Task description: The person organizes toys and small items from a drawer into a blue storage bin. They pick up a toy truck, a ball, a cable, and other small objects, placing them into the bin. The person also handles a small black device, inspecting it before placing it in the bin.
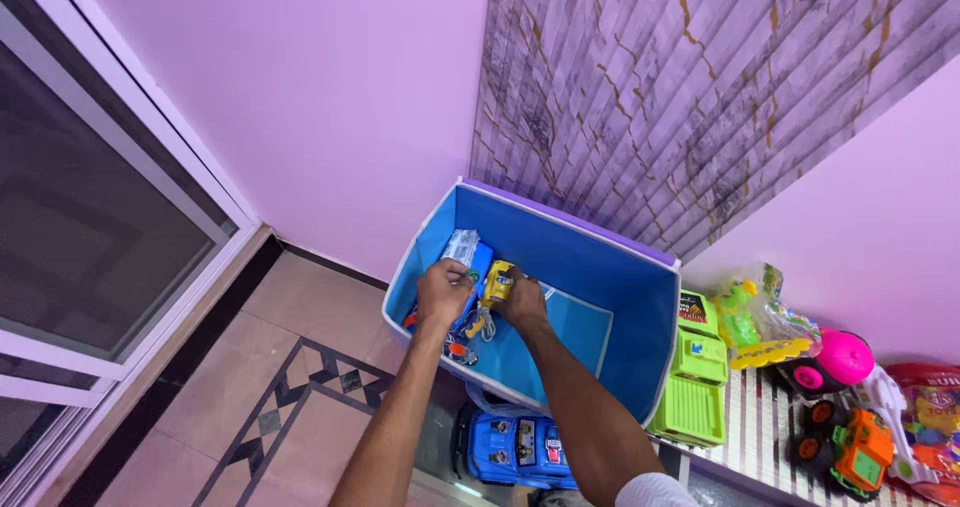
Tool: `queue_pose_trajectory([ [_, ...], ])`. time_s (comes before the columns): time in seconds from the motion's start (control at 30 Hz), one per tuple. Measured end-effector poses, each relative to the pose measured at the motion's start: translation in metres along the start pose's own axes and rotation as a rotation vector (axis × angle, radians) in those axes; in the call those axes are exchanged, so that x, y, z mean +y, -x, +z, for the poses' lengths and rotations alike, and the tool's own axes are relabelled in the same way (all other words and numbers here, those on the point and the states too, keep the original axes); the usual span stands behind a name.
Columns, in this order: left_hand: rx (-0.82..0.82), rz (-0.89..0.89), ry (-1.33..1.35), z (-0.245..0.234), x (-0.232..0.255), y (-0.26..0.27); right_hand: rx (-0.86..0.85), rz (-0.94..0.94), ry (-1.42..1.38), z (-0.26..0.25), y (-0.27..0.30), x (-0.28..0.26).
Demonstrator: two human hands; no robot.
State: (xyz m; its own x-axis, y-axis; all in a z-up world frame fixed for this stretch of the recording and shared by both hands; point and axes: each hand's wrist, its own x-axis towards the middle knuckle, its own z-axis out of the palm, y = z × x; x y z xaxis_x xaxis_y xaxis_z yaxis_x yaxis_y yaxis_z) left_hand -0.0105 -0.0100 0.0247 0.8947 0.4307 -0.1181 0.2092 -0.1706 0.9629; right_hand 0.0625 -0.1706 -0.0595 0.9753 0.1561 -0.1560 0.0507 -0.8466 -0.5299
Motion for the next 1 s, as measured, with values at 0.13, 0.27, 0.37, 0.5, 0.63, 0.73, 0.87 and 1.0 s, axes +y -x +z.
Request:
queue_pose_trajectory([
  [0.13,-0.005,0.042,-0.082,-0.001,-0.002,-0.001,-0.026,0.036,-0.027,-0.007,0.001,0.002],
  [0.27,-0.019,0.022,-0.101,0.000,-0.001,0.002,-0.051,0.102,0.004,-0.017,0.009,0.012],
  [0.37,-0.012,0.058,-0.157,-0.001,0.000,0.001,-0.016,0.127,0.007,-0.017,0.011,0.012],
  [0.5,-0.009,0.079,-0.196,-0.003,0.000,0.003,0.006,0.049,-0.035,-0.001,0.005,0.014],
  [0.63,-0.039,0.048,-0.205,-0.003,0.003,0.004,-0.001,-0.054,-0.015,0.011,0.000,0.026],
  [0.73,-0.051,0.055,-0.200,-0.001,0.000,0.001,-0.081,-0.053,-0.007,0.000,-0.003,0.023],
  [0.87,-0.065,0.112,-0.212,0.002,-0.012,-0.008,-0.198,-0.048,-0.009,-0.028,-0.002,0.023],
  [1.0,-0.156,0.057,-0.034,0.009,-0.023,-0.016,-0.194,-0.147,-0.085,-0.047,-0.014,0.038],
])
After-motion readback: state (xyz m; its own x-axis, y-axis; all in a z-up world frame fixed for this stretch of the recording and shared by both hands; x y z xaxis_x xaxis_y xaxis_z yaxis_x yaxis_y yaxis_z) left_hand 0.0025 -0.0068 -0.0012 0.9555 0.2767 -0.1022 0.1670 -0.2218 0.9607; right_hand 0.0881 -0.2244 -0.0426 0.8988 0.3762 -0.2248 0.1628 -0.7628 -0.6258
